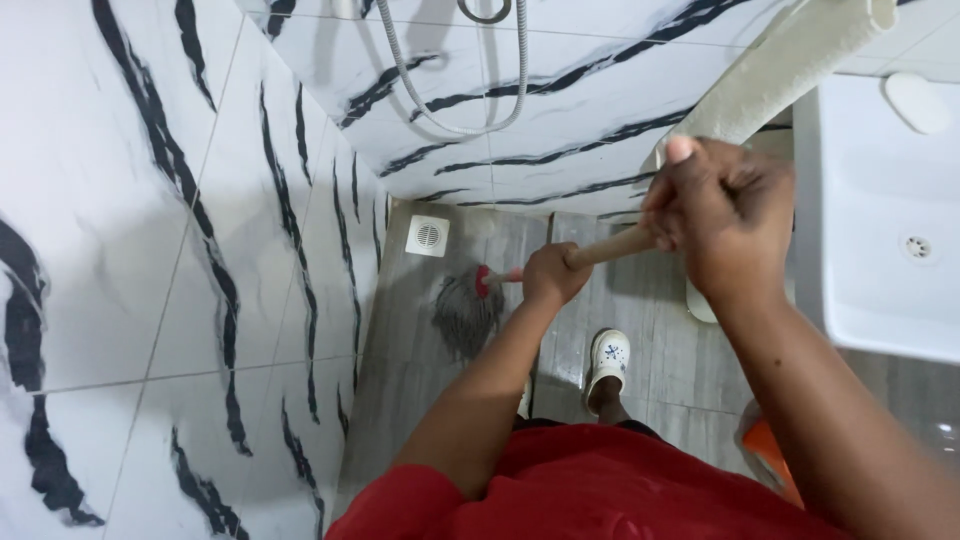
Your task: The person mops the bathroom floor, using a mop and bucket, dipping the mop into the bucket and then scrubbing the tiles around the sink and toilet area.
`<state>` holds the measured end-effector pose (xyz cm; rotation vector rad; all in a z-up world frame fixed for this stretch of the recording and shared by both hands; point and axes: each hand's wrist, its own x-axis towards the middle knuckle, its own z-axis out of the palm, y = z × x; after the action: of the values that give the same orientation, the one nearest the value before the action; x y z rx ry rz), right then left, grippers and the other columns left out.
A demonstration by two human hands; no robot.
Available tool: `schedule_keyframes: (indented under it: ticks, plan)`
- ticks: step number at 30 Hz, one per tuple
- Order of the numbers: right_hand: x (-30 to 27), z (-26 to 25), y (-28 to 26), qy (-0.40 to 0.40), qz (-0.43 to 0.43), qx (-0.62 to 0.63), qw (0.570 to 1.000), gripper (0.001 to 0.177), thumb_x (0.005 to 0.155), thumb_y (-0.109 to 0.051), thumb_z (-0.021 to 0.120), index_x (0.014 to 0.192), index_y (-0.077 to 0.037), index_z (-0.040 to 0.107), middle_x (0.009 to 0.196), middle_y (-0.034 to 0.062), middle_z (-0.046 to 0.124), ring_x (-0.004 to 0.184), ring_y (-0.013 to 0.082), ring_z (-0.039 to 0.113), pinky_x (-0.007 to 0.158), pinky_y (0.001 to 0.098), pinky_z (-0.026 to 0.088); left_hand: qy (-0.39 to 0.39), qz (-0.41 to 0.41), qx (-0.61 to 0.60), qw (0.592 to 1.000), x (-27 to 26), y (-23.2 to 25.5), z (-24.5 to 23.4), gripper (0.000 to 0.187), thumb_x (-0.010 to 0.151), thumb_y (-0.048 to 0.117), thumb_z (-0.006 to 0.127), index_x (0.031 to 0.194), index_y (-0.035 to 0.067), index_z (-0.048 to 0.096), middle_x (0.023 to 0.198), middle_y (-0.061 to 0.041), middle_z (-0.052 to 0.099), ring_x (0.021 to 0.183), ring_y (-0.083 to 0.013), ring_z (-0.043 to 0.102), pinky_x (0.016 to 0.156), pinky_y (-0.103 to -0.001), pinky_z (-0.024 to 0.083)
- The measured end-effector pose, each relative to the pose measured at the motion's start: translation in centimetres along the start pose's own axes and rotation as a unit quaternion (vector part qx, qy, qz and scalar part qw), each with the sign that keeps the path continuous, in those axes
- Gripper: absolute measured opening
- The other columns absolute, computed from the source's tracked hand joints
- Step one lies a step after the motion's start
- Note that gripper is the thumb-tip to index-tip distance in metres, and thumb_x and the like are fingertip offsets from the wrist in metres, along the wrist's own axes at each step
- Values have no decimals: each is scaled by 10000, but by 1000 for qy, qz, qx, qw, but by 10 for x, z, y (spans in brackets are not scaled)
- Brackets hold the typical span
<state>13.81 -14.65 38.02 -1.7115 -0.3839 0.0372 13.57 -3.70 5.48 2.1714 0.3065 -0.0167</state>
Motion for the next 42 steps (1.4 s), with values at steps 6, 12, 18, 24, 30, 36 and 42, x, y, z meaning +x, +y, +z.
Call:
schedule_keyframes:
  ticks: [6,12,18,24,30,36,42]
  plan:
    - [38,-9,7,36,-15,4,999,455,1130,-253,599,752,0,606,572,44,521,444,134,480,456,304,429,-40,-79,-8,996,-14,17,-21,343,781,401,714,947,113,797,893,-174,751,890,-386,725,801,-472,568]
    - [24,26,46,12,136,17,990,458,1043,-282,602,672,-14,600,530,49,549,424,136,549,438,295,452,-116,-237,-20,964,-88,-35,-22,345,768,348,756,977,75,777,854,-162,759,823,-323,766,759,-451,581]
    - [-21,79,96,-77,307,26,948,438,976,-272,643,638,7,625,491,85,540,387,170,530,411,332,403,-162,-277,-38,946,-184,-150,-5,457,811,397,716,896,-50,743,829,-230,752,769,-340,734,681,-452,534]
    - [-46,94,108,-235,291,142,916,430,993,-257,628,645,-6,656,480,61,493,410,150,494,447,312,413,-178,-254,-24,950,-219,-200,-1,479,771,407,737,857,-64,733,822,-246,736,766,-374,728,683,-472,549]
    - [-8,66,57,-293,175,54,938,461,986,-290,630,602,-34,654,501,36,558,389,127,475,404,293,389,2,-134,-11,991,-173,-105,-38,352,804,366,691,821,22,763,775,-219,727,743,-418,714,670,-506,545]
    - [0,34,-11,-239,84,-2,967,406,967,-229,650,603,-50,661,532,27,606,403,89,489,389,272,383,83,-53,-43,994,-103,-25,-57,196,768,283,734,867,124,792,789,-181,718,748,-402,708,680,-475,550]
    - [-16,21,-26,-175,-20,-62,982,337,980,-210,656,682,-57,694,593,-3,660,494,45,554,442,228,417,104,70,-80,989,-46,10,-55,152,753,250,715,826,121,746,802,-159,710,793,-398,689,673,-453,536]
